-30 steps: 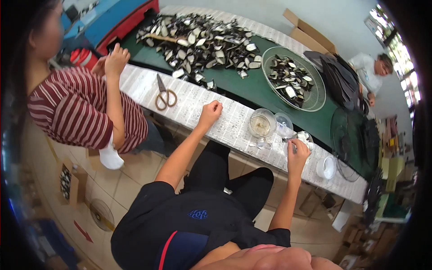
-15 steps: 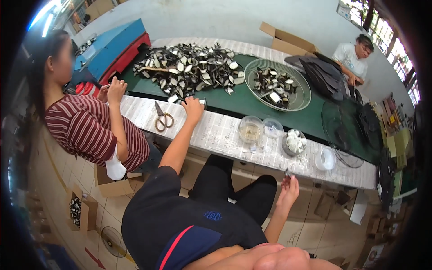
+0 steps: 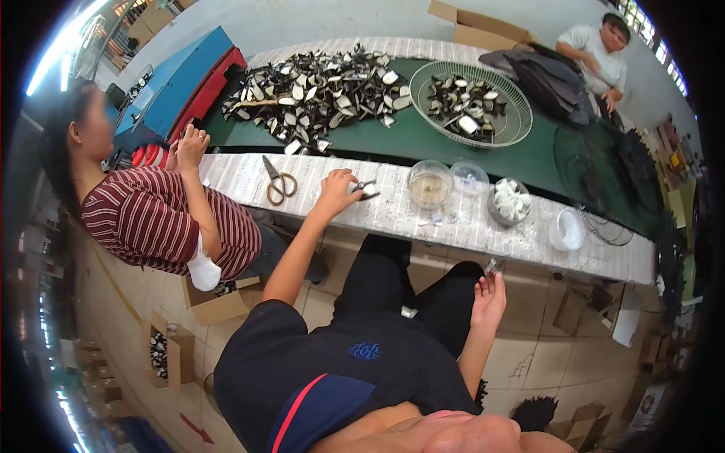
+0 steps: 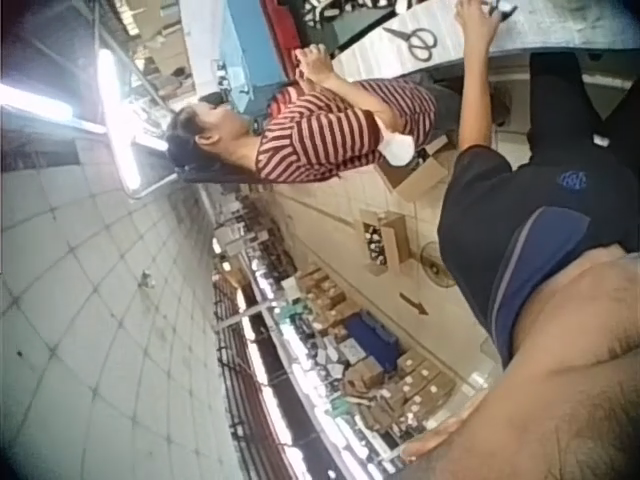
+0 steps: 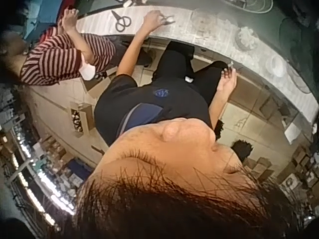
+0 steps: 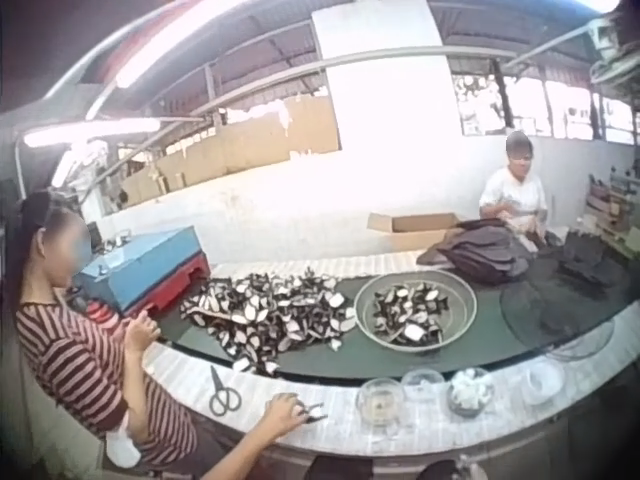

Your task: Applying glue and assembling small components for shoe manufacturing.

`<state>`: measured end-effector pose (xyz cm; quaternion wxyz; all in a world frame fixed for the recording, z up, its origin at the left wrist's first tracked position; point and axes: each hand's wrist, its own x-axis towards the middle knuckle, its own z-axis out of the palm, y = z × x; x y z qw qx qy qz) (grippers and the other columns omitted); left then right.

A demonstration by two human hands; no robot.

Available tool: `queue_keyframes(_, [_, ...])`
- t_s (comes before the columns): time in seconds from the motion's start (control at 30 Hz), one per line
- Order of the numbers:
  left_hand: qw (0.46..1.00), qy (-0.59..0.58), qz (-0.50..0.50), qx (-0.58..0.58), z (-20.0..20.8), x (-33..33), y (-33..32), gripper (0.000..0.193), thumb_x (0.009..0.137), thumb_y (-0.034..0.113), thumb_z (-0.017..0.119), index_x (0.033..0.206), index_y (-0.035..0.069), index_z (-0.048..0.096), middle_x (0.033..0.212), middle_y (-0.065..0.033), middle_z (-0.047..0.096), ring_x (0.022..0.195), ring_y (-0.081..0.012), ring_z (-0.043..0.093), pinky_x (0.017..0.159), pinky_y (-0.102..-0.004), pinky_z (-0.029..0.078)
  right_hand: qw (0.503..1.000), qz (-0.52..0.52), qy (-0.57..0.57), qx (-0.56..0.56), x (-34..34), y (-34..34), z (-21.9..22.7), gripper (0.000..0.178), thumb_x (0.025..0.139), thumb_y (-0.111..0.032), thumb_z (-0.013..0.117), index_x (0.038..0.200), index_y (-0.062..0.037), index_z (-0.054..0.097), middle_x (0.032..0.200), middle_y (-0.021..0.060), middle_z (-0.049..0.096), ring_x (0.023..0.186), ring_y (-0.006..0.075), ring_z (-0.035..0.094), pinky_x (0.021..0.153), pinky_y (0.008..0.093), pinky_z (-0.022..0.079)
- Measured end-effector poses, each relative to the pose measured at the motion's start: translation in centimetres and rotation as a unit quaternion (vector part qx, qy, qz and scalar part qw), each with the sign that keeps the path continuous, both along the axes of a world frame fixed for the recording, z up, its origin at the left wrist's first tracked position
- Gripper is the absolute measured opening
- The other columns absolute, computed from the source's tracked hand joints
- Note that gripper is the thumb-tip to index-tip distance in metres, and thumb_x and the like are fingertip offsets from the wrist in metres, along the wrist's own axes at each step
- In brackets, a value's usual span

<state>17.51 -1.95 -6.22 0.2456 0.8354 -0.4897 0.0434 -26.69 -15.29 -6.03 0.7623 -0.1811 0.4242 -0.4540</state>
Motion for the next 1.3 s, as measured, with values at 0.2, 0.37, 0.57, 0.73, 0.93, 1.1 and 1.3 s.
queue_keyframes(0.2, [0.989, -0.012, -0.073, -0.126, -1.9, -2.2, 0.2, 0.029, 0.083, 0.012, 0.069, 0.112, 0.013, 0.068, 0.118, -0.0107, 0.062, 0.113, -0.0298, 0.057, 0.092, -0.0412, 0.045, 0.985, 0.056, -0.122, 0.110, 2.1, 0.2, -0.3, 0.020, 0.092, -0.020, 0.066, 0.107, -0.0062, 0.063, 0.107, 0.0053, 0.066, 0.089, 0.0153, 0.059, 0.077, 0.0296, 0.049])
queue_keyframes(0.37, [0.862, 0.452, -0.041, -0.225, 1.0, -5.8, 1.5, 0.027, 0.093, 0.011, 0.063, 0.120, 0.006, 0.062, 0.107, -0.0042, 0.063, 0.087, -0.0145, 0.064, 0.071, -0.0267, 0.052, 0.991, 0.105, -0.082, 0.030, 4.0, 2.3, 3.2, 0.020, 0.094, -0.021, 0.063, 0.108, -0.0060, 0.062, 0.105, 0.0063, 0.066, 0.089, 0.0155, 0.058, 0.076, 0.0294, 0.049])
queue_keyframes(0.57, [0.588, 0.719, -0.045, -0.368, 5.4, -11.8, 4.5, 0.052, 0.090, 0.025, 0.068, 0.135, 0.006, 0.049, 0.095, -0.0027, 0.061, 0.077, -0.0141, 0.064, 0.069, -0.0242, 0.053, 0.983, 0.140, -0.079, -0.093, 5.7, 4.0, 8.5, 0.020, 0.096, -0.017, 0.059, 0.108, -0.0019, 0.061, 0.099, 0.0087, 0.065, 0.084, 0.0168, 0.060, 0.075, 0.0305, 0.049])
queue_keyframes(0.73, [0.570, 0.737, -0.042, -0.362, 4.6, -13.2, 6.5, 0.057, 0.087, 0.029, 0.071, 0.132, 0.001, 0.049, 0.104, -0.0068, 0.066, 0.085, -0.0159, 0.066, 0.072, -0.0268, 0.054, 0.953, 0.180, -0.040, -0.241, 8.0, 4.0, 12.3, 0.019, 0.095, -0.011, 0.058, 0.107, 0.0028, 0.062, 0.094, 0.0087, 0.065, 0.081, 0.0160, 0.060, 0.075, 0.0298, 0.049])
queue_keyframes(0.93, [0.568, 0.750, -0.004, -0.338, 3.1, -14.2, 9.4, 0.056, 0.088, 0.031, 0.069, 0.132, 0.003, 0.050, 0.111, -0.0066, 0.064, 0.090, -0.0169, 0.064, 0.075, -0.0275, 0.053, 0.742, 0.119, 0.331, -0.571, 13.0, -3.3, 9.8, 0.012, 0.092, -0.009, 0.063, 0.098, 0.0003, 0.065, 0.091, 0.0076, 0.065, 0.076, 0.0162, 0.060, 0.070, 0.0282, 0.047])
queue_keyframes(1.1, [0.528, 0.787, 0.007, -0.319, 0.8, -15.2, 11.7, 0.053, 0.089, 0.031, 0.068, 0.133, 0.005, 0.051, 0.110, -0.0046, 0.064, 0.090, -0.0160, 0.063, 0.076, -0.0277, 0.054, 0.663, 0.156, 0.396, -0.616, 15.3, -5.8, 7.9, 0.011, 0.090, -0.010, 0.063, 0.095, -0.0001, 0.064, 0.091, 0.0109, 0.064, 0.075, 0.0224, 0.061, 0.068, 0.0318, 0.048])
queue_keyframes(1.3, [0.497, 0.807, 0.033, -0.317, -1.1, -16.2, 12.2, 0.049, 0.092, 0.030, 0.065, 0.132, 0.006, 0.052, 0.107, -0.0055, 0.065, 0.088, -0.0155, 0.064, 0.077, -0.0281, 0.054, 0.576, 0.181, 0.425, -0.674, 16.1, -7.4, 6.2, 0.009, 0.090, -0.010, 0.062, 0.091, -0.0002, 0.062, 0.093, 0.0130, 0.064, 0.083, 0.0315, 0.061, 0.074, 0.0381, 0.049])
